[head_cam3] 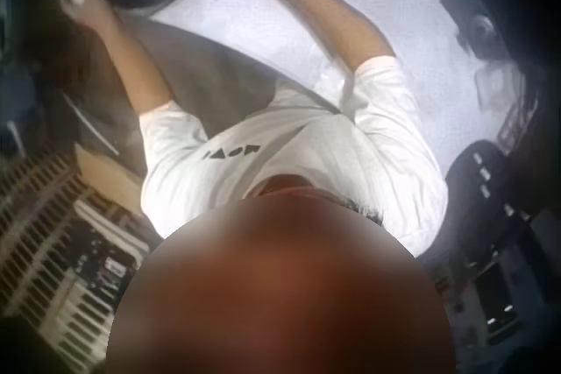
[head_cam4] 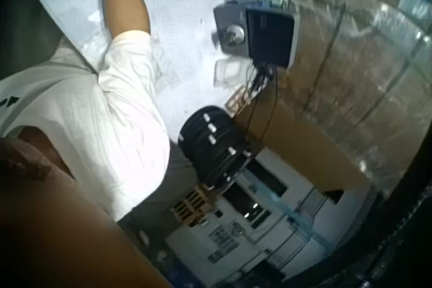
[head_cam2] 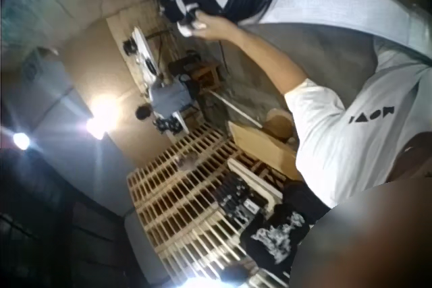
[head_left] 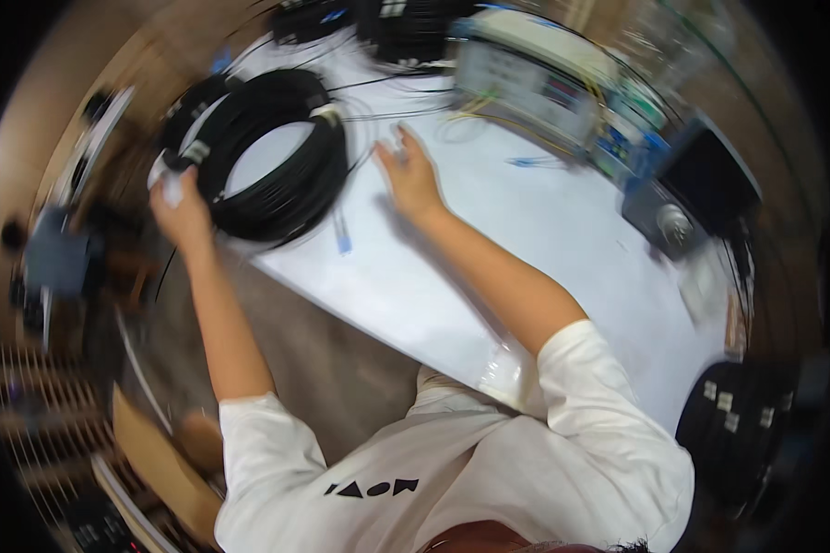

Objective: Testing fiber optic cable connectivity using a light source and inspecting connector ends with a microscope.

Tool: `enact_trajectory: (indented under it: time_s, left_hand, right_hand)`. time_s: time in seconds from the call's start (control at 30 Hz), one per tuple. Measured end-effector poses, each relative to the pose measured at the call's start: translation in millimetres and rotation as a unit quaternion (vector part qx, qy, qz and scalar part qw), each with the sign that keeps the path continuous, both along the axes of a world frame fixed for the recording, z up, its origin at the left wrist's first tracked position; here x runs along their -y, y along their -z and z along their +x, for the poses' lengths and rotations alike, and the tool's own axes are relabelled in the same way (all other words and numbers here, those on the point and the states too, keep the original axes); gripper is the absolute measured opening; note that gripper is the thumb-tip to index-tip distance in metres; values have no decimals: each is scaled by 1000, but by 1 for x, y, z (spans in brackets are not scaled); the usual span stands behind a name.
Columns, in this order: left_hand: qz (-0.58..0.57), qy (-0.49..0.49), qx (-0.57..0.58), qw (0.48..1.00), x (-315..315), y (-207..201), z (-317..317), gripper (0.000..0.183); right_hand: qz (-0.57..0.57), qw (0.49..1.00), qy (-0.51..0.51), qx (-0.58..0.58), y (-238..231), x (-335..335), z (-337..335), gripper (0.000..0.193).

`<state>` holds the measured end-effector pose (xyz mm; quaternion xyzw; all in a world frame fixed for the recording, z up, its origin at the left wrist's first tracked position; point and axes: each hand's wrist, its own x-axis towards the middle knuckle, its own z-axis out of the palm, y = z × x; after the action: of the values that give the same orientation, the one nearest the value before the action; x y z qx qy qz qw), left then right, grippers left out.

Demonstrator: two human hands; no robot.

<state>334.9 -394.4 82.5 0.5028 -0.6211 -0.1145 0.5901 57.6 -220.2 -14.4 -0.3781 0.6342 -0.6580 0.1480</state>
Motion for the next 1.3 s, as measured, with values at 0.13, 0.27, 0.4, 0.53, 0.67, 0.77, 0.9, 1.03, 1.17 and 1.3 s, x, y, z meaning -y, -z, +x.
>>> enact_trajectory:
  time_s: [0.13,0.27,0.4,0.53,0.67,0.77,0.9,1.03,1.17,1.3]
  left_hand:
    - [-111,236,-137,956,-102,-16,-98,30]
    - [67,489,-80,866,-186,5,-210,27]
    - [155,725,-15,671,-285,26,-315,23]
    - [180,838,72,510,-405,-7,-370,27]
    - [162,919,81,351,-540,-39,-405,39]
    - [88,938,82,325,-635,-69,-404,56]
    - [102,941,55,319,-704,-80,-424,82]
    - [78,924,89,364,-724,-90,-421,94]
    - [48,926,72,369,-727,-94,-419,92]
    - [103,963,50,245,-732,-87,-423,72]
  right_hand:
    - [-32,994,29,-99,-26,-87,-23,49]
    - [-21,981,91,-168,-61,-213,-60,39]
    - [-19,942,272,-196,-89,-383,-79,33]
    - [-10,862,432,-266,-151,-529,-48,30]
    - [-38,780,585,-221,-230,-654,-30,22]
    - [101,692,676,-232,-283,-761,-49,36]
    - [464,524,699,-147,-296,-855,-76,53]
    - [387,614,685,-63,-277,-899,-75,54]
    - [273,728,628,37,-259,-914,-66,58]
    - [119,817,550,124,-267,-988,-63,59]
